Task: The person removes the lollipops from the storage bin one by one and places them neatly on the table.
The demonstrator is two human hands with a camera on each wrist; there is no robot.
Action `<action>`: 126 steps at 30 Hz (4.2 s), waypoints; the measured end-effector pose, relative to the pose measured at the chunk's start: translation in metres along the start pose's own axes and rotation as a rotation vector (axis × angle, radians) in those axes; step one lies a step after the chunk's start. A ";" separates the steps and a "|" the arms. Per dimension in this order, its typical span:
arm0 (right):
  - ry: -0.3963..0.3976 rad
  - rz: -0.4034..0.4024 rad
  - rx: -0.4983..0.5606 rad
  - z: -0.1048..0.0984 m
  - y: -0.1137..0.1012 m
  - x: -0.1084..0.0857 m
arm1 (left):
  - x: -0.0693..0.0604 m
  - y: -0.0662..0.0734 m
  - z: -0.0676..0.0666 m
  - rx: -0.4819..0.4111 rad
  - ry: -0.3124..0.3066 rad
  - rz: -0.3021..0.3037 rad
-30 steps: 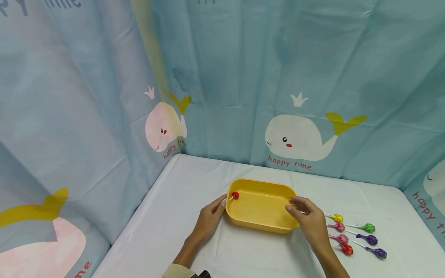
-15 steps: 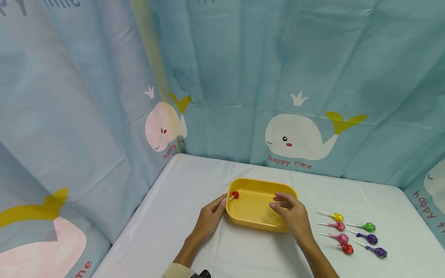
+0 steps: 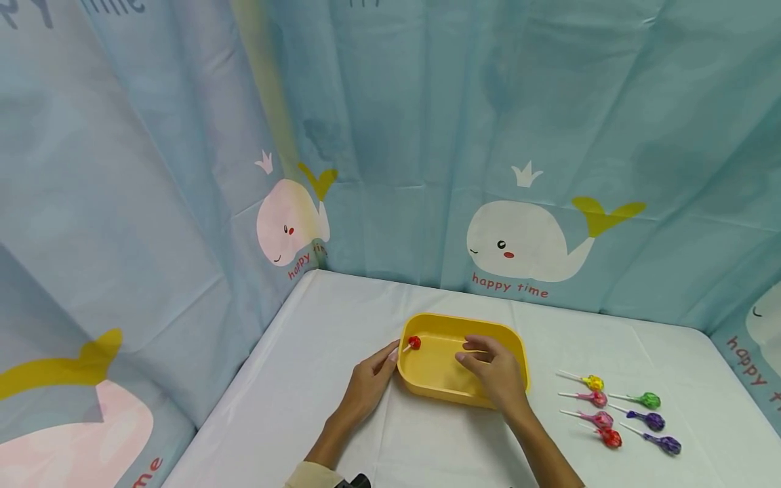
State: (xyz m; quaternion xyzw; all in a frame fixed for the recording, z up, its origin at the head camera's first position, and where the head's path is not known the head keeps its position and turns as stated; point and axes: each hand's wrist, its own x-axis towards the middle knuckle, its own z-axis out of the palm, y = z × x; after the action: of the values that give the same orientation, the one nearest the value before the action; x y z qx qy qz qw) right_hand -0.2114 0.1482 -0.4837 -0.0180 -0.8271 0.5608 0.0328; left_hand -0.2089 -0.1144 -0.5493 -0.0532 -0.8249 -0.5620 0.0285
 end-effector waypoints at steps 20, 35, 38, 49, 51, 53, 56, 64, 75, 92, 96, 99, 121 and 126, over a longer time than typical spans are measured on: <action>-0.054 -0.018 -0.015 0.036 -0.003 0.024 | -0.001 -0.001 0.001 0.009 0.000 -0.006; -0.074 -0.059 -0.070 0.060 -0.004 0.040 | 0.000 0.000 0.000 0.014 -0.004 0.006; -0.088 -0.075 -0.077 0.064 -0.004 0.042 | 0.000 0.000 0.000 0.014 -0.006 0.006; -0.123 -0.081 -0.117 0.076 0.000 0.053 | 0.000 0.001 -0.001 0.004 -0.010 0.014; -0.135 -0.080 -0.139 0.078 -0.001 0.055 | 0.001 0.001 -0.001 0.003 -0.010 0.011; -0.148 -0.076 -0.157 0.079 -0.002 0.057 | 0.001 0.000 -0.002 0.004 -0.007 0.007; -0.172 -0.069 -0.174 0.082 -0.002 0.058 | 0.001 0.000 -0.002 0.002 -0.008 0.004; -0.198 -0.069 -0.184 0.086 -0.004 0.061 | 0.000 0.000 -0.001 0.001 -0.019 0.004; -0.224 -0.079 -0.183 0.089 -0.005 0.062 | 0.000 0.000 0.000 -0.003 -0.005 0.006; -0.251 -0.104 -0.262 0.084 -0.007 0.058 | 0.001 0.003 0.000 -0.014 -0.009 0.007; -0.242 -0.121 -0.289 0.079 -0.005 0.056 | 0.001 0.003 0.000 -0.011 -0.001 0.000; -0.231 -0.128 -0.307 0.073 -0.002 0.053 | 0.000 0.002 0.000 -0.011 0.002 -0.004; -0.098 -0.026 -0.229 0.015 0.002 0.022 | -0.001 -0.001 0.000 -0.015 0.007 0.022; -0.064 -0.020 -0.201 0.001 0.003 0.013 | -0.001 -0.001 0.000 -0.019 0.009 0.015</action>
State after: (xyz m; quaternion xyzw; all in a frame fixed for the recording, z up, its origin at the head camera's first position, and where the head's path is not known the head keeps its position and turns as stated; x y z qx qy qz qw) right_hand -0.2247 0.1488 -0.4864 0.0052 -0.8800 0.4749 0.0101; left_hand -0.2079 -0.1145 -0.5502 -0.0573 -0.8190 -0.5698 0.0360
